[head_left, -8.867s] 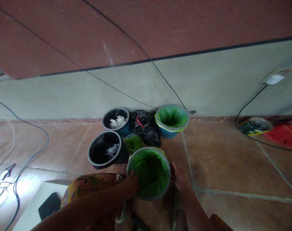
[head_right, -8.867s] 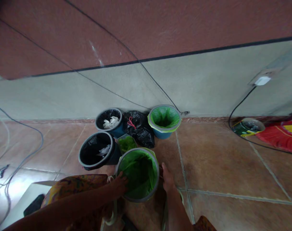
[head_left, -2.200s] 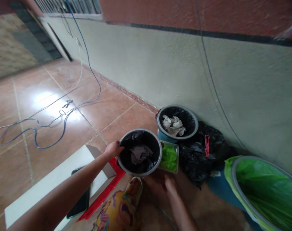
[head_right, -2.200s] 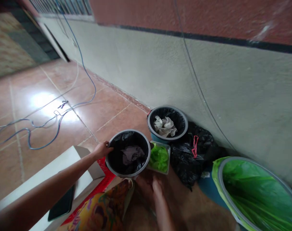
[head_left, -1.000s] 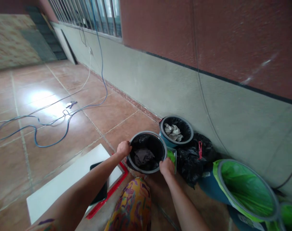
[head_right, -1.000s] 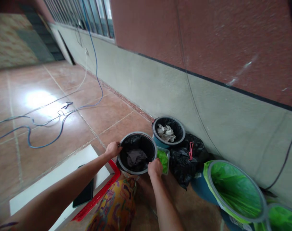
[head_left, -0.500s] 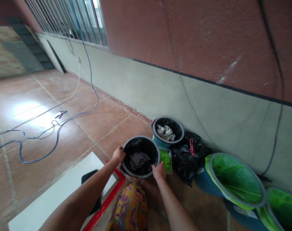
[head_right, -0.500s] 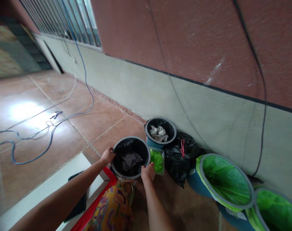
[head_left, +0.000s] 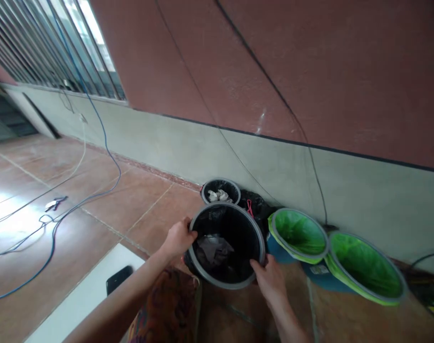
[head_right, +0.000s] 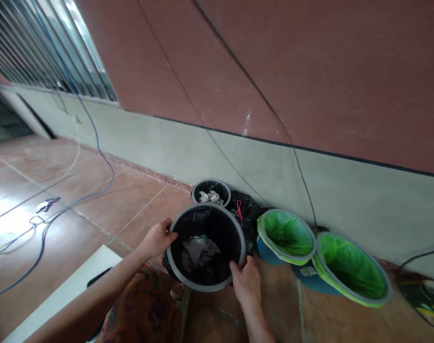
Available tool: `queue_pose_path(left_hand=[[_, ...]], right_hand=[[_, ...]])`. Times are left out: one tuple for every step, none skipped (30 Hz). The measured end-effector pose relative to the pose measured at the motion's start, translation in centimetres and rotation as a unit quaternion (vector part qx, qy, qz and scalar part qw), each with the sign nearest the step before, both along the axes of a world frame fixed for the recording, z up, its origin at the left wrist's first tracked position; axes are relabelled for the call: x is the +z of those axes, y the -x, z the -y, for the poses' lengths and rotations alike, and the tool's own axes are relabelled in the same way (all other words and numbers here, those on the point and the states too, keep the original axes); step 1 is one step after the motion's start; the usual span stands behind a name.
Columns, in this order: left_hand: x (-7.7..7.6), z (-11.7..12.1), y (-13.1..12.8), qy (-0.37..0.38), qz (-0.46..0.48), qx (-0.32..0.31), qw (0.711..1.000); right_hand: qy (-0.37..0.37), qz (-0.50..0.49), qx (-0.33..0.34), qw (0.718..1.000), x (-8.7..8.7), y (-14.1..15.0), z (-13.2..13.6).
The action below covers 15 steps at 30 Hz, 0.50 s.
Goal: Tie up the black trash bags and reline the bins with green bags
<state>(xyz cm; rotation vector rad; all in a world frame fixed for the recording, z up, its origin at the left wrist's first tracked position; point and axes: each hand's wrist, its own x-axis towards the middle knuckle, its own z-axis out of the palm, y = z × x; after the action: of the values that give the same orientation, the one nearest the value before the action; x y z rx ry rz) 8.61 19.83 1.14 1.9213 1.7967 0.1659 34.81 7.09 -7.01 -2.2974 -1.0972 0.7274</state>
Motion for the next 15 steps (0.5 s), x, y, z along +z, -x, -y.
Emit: queue_pose_path(left_hand=[[-0.2,1.1,-1.1,0.003,0.003,-0.006,1.000],[-0.7,2.1,-2.1,0.007,0.005,-0.012,1.000],[-1.5,3.1,-3.2,0.013,0.007,-0.022,1.000],[-2.6,4.0,-4.2,0.018,0.013,-0.034,0.999],[-3.8,4.9,-5.2,0.026,0.012,-0.044,0.999],[-5.1,5.8,-6.2,0.039,0.004,-0.047,0.998],[-6.4,6.6,-7.3,0.054,-0.002,-0.051,0.997],[-7.7,7.4,-8.3,0.075,-0.004,-0.066,0.995],[-9.0,8.1,-9.2,0.092,-0.008,-0.075,0.993],[-10.2,8.8,-10.1,0.105,-0.012,-0.080,0.991],[-11.3,9.4,-10.9,0.115,-0.017,-0.081,0.990],[-12.2,9.9,-11.5,0.124,-0.022,-0.079,0.989],[-13.1,10.5,-12.0,0.129,-0.023,-0.076,0.988],[-13.8,10.9,-12.3,0.131,-0.019,-0.073,0.988],[-14.4,11.3,-12.5,0.135,-0.010,-0.072,0.988]], right_hand=[[0.003,0.004,-0.006,1.000,-0.2,-0.8,1.4],[0.015,0.006,-0.010,1.000,-0.5,-1.6,2.7],[0.032,0.007,-0.015,0.999,-1.0,-2.4,4.0],[0.051,0.008,-0.019,0.998,-1.6,-3.2,5.1],[0.072,0.013,-0.023,0.997,-2.4,-3.9,6.2],[0.092,0.022,-0.028,0.995,-3.2,-4.7,7.3],[0.110,0.034,-0.034,0.993,-4.1,-5.4,8.3],[0.124,0.047,-0.041,0.990,-5.1,-6.0,9.2],[0.132,0.058,-0.049,0.988,-6.0,-6.4,10.1],[0.135,0.066,-0.059,0.987,-6.9,-6.8,10.8],[0.136,0.067,-0.069,0.986,-7.8,-7.0,11.5],[0.135,0.065,-0.080,0.986,-8.7,-7.1,12.1],[0.132,0.061,-0.090,0.985,-9.5,-7.1,12.7],[0.129,0.058,-0.102,0.985,-10.2,-7.0,13.2],[0.127,0.055,-0.111,0.984,-10.8,-6.9,13.6]])
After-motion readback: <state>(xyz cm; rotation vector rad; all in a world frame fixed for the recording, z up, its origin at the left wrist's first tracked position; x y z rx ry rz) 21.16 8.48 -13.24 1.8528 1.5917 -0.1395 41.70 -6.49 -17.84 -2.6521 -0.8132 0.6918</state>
